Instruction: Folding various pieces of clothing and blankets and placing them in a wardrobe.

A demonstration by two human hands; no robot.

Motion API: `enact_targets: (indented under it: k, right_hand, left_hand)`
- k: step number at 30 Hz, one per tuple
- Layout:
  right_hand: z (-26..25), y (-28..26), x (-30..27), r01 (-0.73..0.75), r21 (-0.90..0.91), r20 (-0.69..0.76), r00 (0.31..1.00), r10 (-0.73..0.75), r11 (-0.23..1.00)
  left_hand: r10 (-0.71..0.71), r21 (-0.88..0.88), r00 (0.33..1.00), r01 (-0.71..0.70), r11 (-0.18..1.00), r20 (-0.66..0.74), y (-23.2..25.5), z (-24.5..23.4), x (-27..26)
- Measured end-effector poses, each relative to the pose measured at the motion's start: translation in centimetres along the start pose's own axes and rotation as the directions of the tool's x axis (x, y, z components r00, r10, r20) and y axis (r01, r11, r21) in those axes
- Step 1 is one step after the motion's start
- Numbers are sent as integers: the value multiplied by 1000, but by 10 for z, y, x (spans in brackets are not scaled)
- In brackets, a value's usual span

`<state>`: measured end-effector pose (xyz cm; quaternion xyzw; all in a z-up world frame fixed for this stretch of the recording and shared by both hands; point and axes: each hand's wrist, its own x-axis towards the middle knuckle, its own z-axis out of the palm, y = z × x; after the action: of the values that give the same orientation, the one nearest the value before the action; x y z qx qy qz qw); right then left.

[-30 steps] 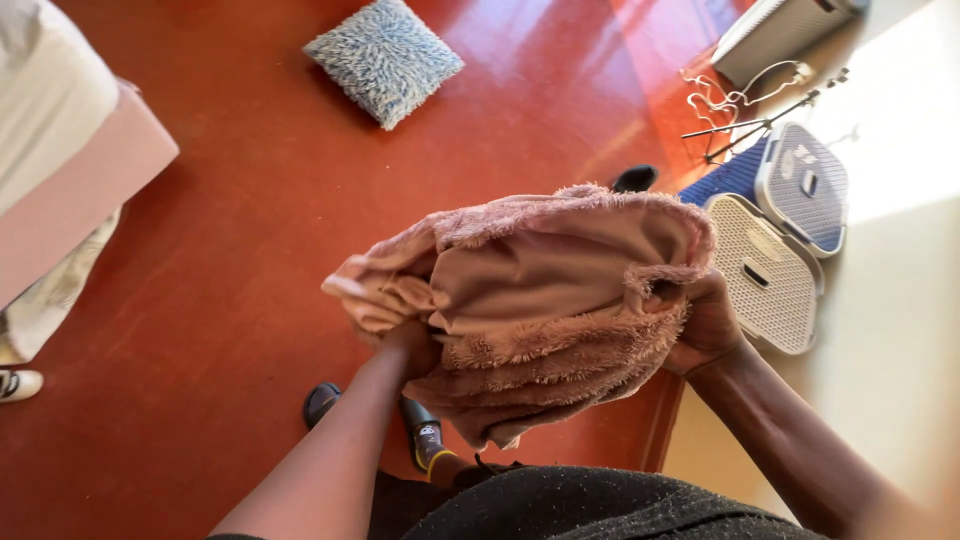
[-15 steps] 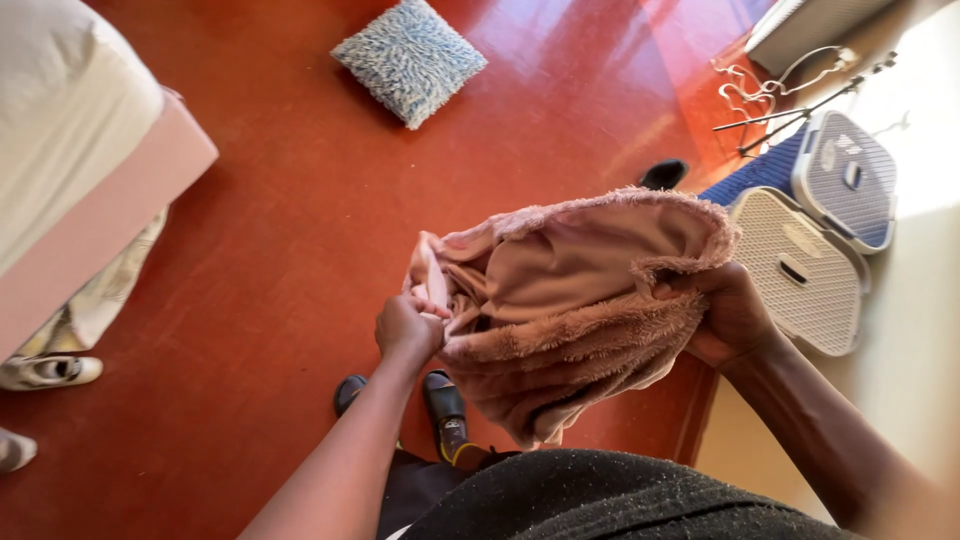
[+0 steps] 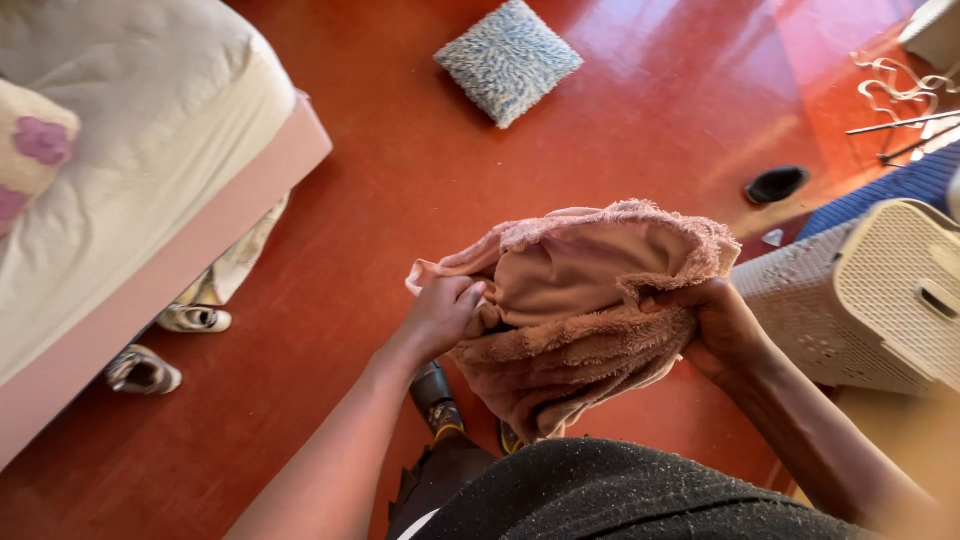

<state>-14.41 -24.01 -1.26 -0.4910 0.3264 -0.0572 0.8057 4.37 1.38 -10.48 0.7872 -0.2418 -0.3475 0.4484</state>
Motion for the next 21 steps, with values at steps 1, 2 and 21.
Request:
enact_targets:
  k: [1, 2, 21]
  right_hand:
    - [-3, 3, 4, -4, 4, 16, 1000, 4, 1000]
    - [-5, 7, 10, -9, 1, 26, 1000, 9, 1000]
    - [37, 10, 58, -79, -12, 140, 987, 80, 997]
  left_hand:
    - [-8, 6, 1000, 8, 1000, -14, -22, 5, 9]
    - [-36, -138, 998, 28, 990, -59, -44, 8, 19]
    - [-114, 255, 894, 243, 936, -434, -46, -46, -47]
